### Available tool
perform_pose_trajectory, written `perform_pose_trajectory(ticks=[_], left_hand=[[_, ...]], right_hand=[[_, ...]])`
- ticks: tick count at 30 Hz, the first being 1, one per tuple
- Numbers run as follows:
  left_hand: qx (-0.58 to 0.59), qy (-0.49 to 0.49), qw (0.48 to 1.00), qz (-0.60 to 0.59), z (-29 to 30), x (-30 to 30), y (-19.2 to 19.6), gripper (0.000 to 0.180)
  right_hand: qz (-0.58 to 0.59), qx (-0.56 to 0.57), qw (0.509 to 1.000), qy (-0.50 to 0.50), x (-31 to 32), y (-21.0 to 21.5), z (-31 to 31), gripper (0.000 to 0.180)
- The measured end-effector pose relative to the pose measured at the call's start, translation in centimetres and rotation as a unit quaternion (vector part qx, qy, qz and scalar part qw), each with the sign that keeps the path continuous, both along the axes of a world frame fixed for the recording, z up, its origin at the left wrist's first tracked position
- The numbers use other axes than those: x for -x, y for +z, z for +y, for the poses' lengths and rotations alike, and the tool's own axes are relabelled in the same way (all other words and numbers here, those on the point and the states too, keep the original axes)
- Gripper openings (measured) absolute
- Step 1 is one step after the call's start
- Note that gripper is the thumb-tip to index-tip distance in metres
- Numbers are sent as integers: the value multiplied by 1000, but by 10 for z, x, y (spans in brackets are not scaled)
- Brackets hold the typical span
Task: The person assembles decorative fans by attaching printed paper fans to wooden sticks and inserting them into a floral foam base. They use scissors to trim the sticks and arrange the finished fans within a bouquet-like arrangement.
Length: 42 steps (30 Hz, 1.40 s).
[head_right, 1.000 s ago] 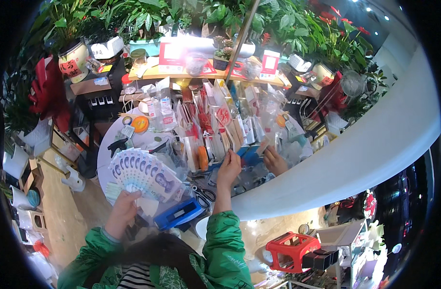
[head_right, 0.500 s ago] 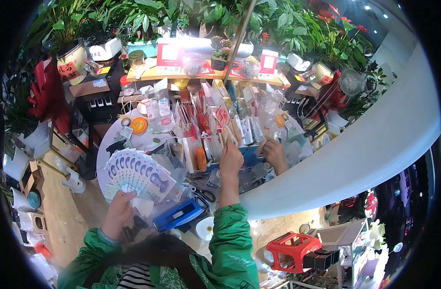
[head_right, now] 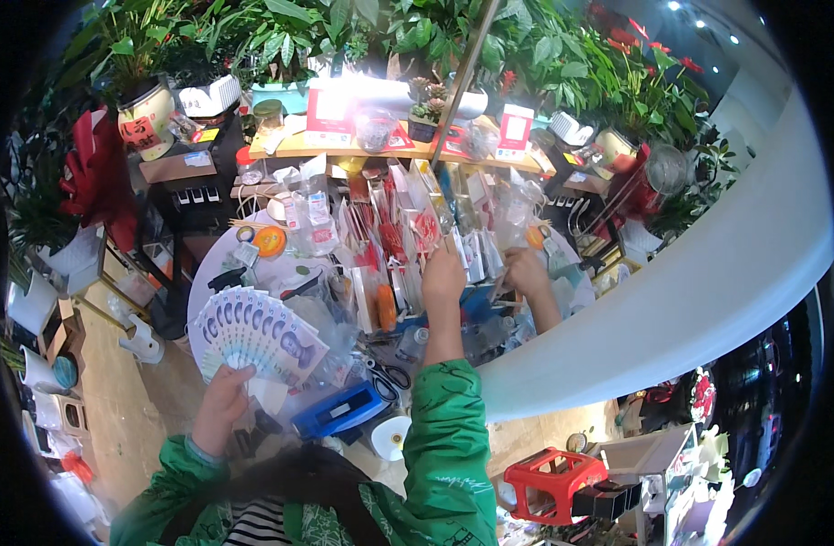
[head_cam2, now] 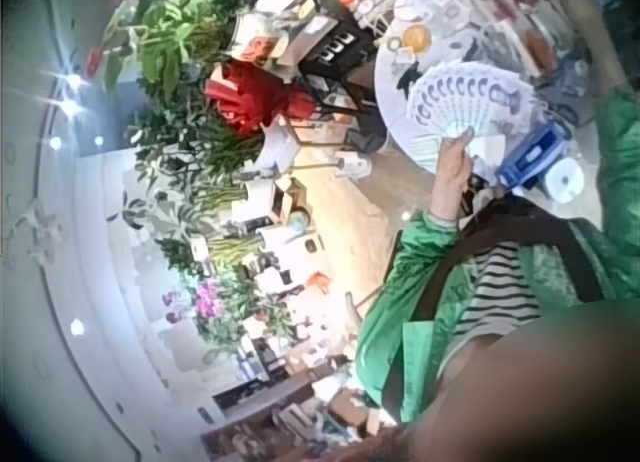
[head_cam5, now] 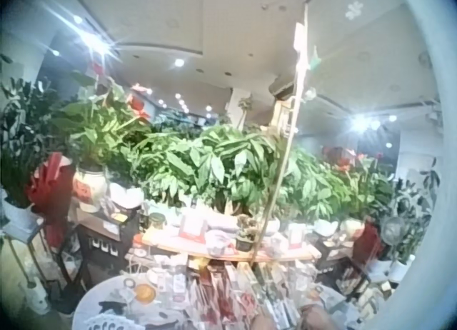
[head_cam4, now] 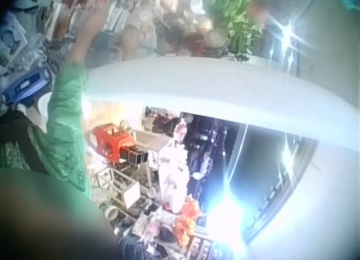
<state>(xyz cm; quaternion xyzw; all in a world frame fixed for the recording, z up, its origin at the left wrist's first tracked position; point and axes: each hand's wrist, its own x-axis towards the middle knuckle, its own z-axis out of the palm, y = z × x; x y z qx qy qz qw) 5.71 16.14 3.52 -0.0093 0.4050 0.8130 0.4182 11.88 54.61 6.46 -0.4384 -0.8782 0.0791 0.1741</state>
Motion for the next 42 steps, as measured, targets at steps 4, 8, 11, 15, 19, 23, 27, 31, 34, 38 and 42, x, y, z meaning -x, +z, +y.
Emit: perform_pose_trajectory(ticks=[4,8,11,15,19,23,27,31,34,38,42], left_hand=[[-4,7,1000,4,-7,1,-6,29],[-26,-13,1000,6,-12,3,-10,30],[-11,-10,1000,8,-11,4,-9,31],[-6,12,1000,10,-9,3,-3,23],[-18,25,999,9,-16,3,3,22],[-24,45,999,8,-25,1,4,23],[-29,54,998,9,-30,-1,3,25],[-38,51,998,13,-43,-1,-1,27],[-33,48,998,13,-55,3,-4,31],[-51,26,998,23,-69,13,-1,36],[-65,43,997,15,-76,22,9,29]], right_hand=[[31,-38,998,28,3,0,0,15],[27,-79,992,96,5,0,3,17],[-24,-67,991,116,7,7,7,19],[-111,8,991,72,17,24,11,22],[-97,44,993,44,26,36,18,25],[-100,150,984,7,34,43,37,25],[-125,108,986,-17,39,45,36,28],[-64,22,996,-58,30,49,18,26],[11,-64,997,-47,14,61,10,28],[164,-164,970,-73,-13,77,-10,25],[463,110,880,-2,-56,89,-57,14]])
